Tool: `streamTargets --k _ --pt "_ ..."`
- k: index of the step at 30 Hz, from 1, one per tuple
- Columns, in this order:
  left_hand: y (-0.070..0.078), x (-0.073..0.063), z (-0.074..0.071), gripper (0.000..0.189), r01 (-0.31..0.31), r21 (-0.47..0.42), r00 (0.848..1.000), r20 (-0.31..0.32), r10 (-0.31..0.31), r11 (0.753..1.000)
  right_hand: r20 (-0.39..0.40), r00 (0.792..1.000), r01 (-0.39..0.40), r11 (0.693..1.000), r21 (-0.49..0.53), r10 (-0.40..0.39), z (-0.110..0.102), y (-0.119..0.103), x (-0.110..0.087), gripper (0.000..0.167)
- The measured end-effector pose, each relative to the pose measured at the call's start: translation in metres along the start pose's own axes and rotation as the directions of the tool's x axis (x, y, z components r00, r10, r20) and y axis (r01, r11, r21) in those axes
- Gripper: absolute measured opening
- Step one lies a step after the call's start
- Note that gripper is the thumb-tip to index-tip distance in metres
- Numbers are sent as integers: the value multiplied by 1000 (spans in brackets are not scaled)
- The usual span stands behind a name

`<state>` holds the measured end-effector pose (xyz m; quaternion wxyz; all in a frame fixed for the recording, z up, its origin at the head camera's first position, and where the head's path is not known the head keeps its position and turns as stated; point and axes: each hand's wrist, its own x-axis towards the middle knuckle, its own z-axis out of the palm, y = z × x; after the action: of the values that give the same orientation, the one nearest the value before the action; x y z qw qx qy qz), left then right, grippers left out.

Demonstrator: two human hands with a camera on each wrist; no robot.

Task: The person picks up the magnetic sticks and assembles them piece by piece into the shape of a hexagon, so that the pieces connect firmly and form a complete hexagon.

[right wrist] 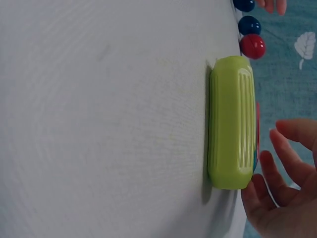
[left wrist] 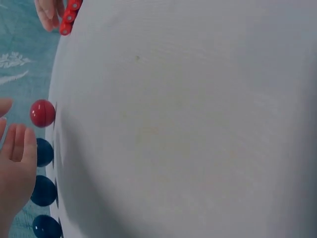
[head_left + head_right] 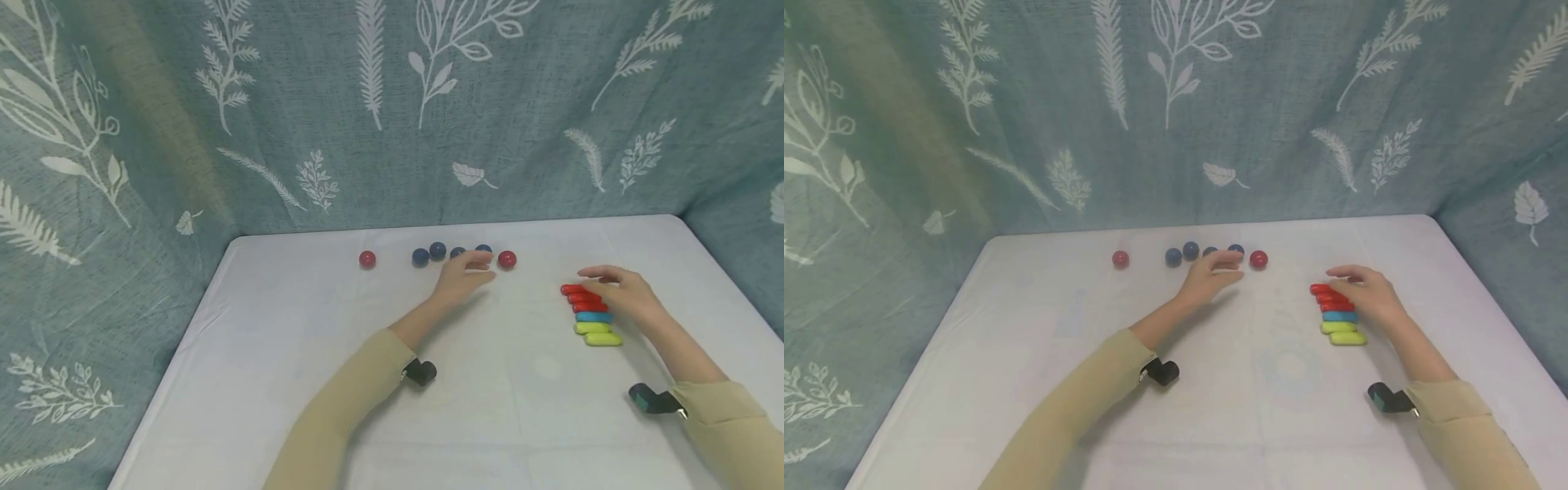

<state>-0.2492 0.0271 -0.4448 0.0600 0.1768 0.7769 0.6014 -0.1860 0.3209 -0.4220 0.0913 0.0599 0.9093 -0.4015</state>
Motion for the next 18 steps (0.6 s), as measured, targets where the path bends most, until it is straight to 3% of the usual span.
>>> streamTargets --k 5,12,18 --pt "5 9 13 36 -73 56 997 16 72 996 26 1000 -12 1000 11 11 1 5 4 59" --pt "11 23 28 40 -48 159 999 -14 50 986 26 1000 -9 1000 12 9 2 8 5 57" --pt "11 30 34 44 -67 249 997 -12 72 966 30 999 18 1000 -1 -18 2 8 4 56"
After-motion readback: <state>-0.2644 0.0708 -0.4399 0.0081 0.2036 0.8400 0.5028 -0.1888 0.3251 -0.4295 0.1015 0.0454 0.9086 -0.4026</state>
